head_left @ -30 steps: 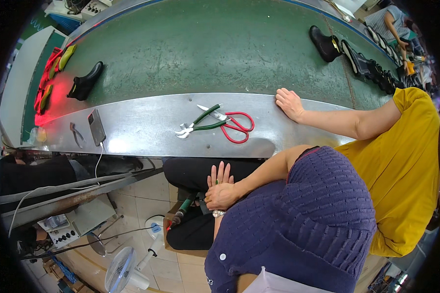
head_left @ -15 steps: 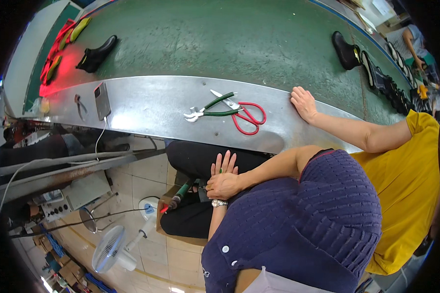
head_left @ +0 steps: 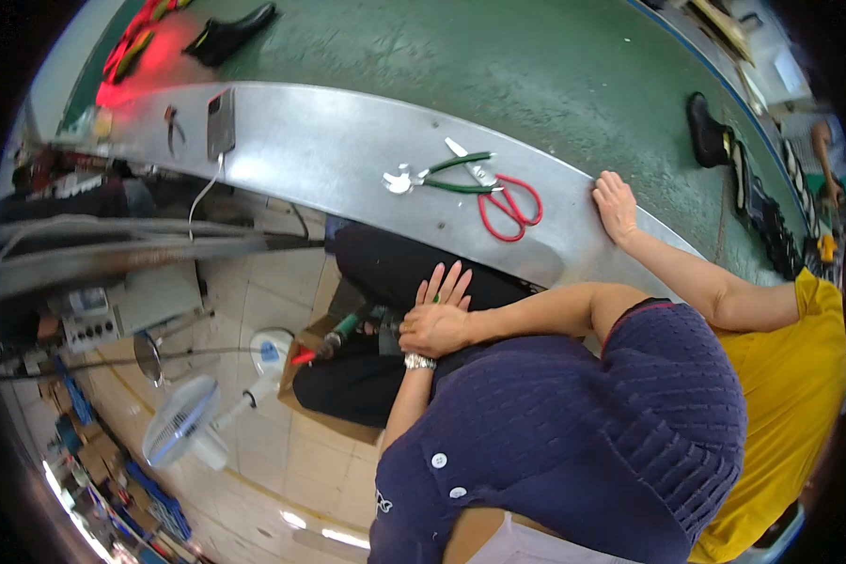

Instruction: Attaching and securing components to a shoe sole using tools and a pressing machine.

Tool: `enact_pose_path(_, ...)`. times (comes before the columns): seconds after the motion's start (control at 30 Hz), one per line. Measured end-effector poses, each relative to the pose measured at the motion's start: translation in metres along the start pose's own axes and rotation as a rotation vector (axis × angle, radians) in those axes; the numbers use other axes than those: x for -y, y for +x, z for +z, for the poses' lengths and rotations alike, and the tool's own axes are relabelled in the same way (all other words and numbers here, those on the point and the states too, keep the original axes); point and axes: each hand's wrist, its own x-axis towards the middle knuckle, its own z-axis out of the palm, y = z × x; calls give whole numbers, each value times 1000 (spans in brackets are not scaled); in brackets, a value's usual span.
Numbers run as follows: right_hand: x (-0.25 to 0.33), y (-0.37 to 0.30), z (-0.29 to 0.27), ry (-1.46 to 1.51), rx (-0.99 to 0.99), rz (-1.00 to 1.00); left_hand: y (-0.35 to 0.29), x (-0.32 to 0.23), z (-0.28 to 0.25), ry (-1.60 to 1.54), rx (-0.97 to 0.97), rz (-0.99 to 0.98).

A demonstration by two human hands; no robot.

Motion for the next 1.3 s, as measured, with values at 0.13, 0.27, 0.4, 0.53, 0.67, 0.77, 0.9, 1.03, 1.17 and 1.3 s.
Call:
enact_pose_path(0.13,-2,-17,0,66,-271,-142,3,-2,-5,35,9,-13)
enact_pose_path(0.27,13,-48,-81,93,-83,5,-1,-2,-9,-44,84,-11)
enact_pose_path(0.4,-62,-26,-142,1003,-491,178,2,-2,-11,-432,-178,-62)
enact_pose_path(0.53,-97,-23,-172,514,-1145,110,6,-3,-10,-442,-179,-63)
enact_pose_path(0.67,-81,-33,-176,774,-71,9,4,-1,-10,-448,-145,-67)
enact_pose_path(0.77,-83,-30,-159,704,-515,13,3,0,-9,-439,-153,-66)
enact_pose_path(0.9,-98,-27,-164,646,-913,136,5,-1,-11,-433,-155,-58)
enact_pose_path(1.03,-80,-23,-131,499,-728,12,7,-2,-8,-458,-163,-58)
enact_pose_path(1.17,-71,-24,-126,486,-767,40,7,-1,-7,-447,-164,-61)
enact_pose_path(1.3,-68,-31,-135,539,-656,78,6,-2,-11,-473,-130,-84)
